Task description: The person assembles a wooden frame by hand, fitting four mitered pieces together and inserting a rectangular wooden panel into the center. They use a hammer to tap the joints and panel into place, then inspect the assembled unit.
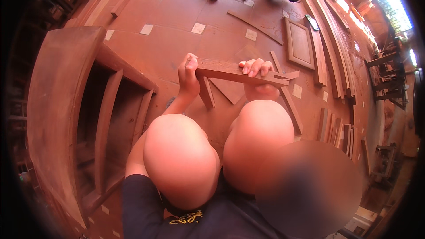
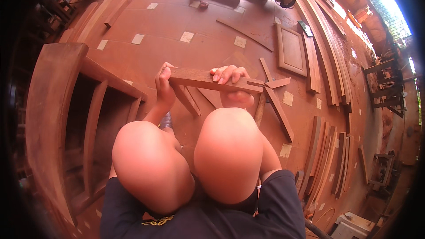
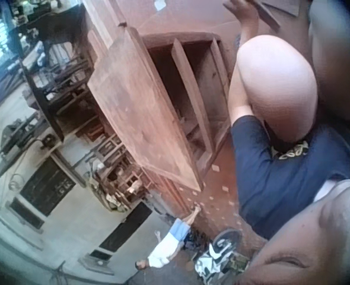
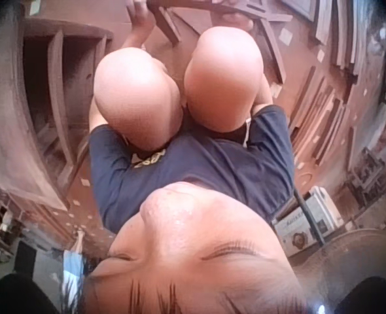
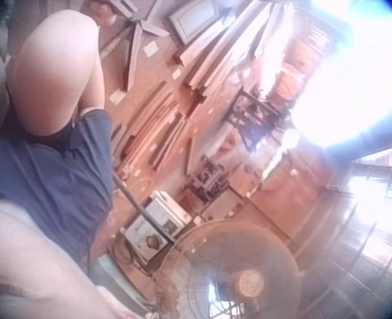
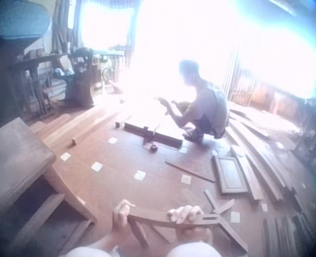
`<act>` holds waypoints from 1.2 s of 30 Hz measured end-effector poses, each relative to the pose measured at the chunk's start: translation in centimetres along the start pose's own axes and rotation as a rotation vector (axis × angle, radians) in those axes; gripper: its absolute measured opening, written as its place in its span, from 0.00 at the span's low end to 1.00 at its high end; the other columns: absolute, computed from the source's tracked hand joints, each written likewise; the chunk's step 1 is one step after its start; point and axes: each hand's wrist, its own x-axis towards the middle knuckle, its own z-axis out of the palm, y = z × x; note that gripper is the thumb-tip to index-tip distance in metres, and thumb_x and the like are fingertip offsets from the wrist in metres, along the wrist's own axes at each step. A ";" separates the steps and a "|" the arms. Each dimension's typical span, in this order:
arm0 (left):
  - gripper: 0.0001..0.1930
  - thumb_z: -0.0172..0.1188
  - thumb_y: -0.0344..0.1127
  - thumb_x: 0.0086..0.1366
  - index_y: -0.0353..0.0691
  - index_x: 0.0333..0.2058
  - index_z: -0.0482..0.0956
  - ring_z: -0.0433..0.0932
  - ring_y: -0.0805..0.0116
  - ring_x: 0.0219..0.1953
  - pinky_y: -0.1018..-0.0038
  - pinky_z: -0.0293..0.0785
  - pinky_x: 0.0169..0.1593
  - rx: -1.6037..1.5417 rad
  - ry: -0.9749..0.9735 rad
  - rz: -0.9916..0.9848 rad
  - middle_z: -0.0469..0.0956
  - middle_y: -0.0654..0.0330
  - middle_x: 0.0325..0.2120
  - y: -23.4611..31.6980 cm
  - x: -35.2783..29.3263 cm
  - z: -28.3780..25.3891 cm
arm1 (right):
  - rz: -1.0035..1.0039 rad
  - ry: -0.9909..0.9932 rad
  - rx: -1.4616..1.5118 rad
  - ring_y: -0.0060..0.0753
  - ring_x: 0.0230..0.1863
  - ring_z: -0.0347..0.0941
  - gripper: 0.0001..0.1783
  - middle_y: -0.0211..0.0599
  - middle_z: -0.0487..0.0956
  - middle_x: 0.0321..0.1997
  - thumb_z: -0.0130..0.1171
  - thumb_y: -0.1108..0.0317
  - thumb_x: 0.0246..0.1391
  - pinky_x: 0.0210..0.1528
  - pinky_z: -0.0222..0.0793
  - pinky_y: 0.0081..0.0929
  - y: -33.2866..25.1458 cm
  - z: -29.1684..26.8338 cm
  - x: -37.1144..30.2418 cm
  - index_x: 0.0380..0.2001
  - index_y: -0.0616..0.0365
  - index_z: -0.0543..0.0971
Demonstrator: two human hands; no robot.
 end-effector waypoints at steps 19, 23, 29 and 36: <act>0.22 0.42 0.52 0.75 0.37 0.48 0.71 0.77 0.66 0.35 0.67 0.76 0.46 -0.323 -0.255 -0.341 0.77 0.57 0.29 -0.9 3.8 -1.4 | 0.947 0.826 -1.192 0.35 0.52 0.77 0.24 0.45 0.81 0.51 0.62 0.61 0.56 0.55 0.71 0.32 -17.2 -7.8 -13.6 0.52 0.67 0.76; 0.23 0.42 0.53 0.75 0.36 0.41 0.74 0.78 0.66 0.33 0.65 0.77 0.45 -0.260 -0.068 -0.321 0.77 0.57 0.27 -1.5 4.4 -2.8 | 1.193 0.858 -1.375 0.42 0.46 0.81 0.24 0.53 0.81 0.49 0.63 0.59 0.56 0.49 0.76 0.38 -18.1 -5.5 -13.1 0.49 0.66 0.77; 0.23 0.43 0.52 0.73 0.34 0.35 0.74 0.76 0.64 0.28 0.62 0.78 0.40 -0.208 0.186 -0.255 0.75 0.55 0.22 -2.2 4.8 -2.7 | 1.599 0.704 -1.901 0.49 0.45 0.81 0.29 0.56 0.82 0.44 0.63 0.55 0.54 0.49 0.77 0.39 -14.6 -3.3 -14.5 0.51 0.66 0.74; 0.20 0.47 0.49 0.73 0.34 0.34 0.72 0.74 0.63 0.21 0.67 0.78 0.31 -0.192 0.545 -0.269 0.74 0.55 0.20 -2.6 5.2 -2.4 | 1.611 0.530 -2.020 0.56 0.44 0.81 0.39 0.54 0.83 0.40 0.62 0.51 0.51 0.49 0.77 0.39 -8.3 -11.3 -25.1 0.60 0.65 0.67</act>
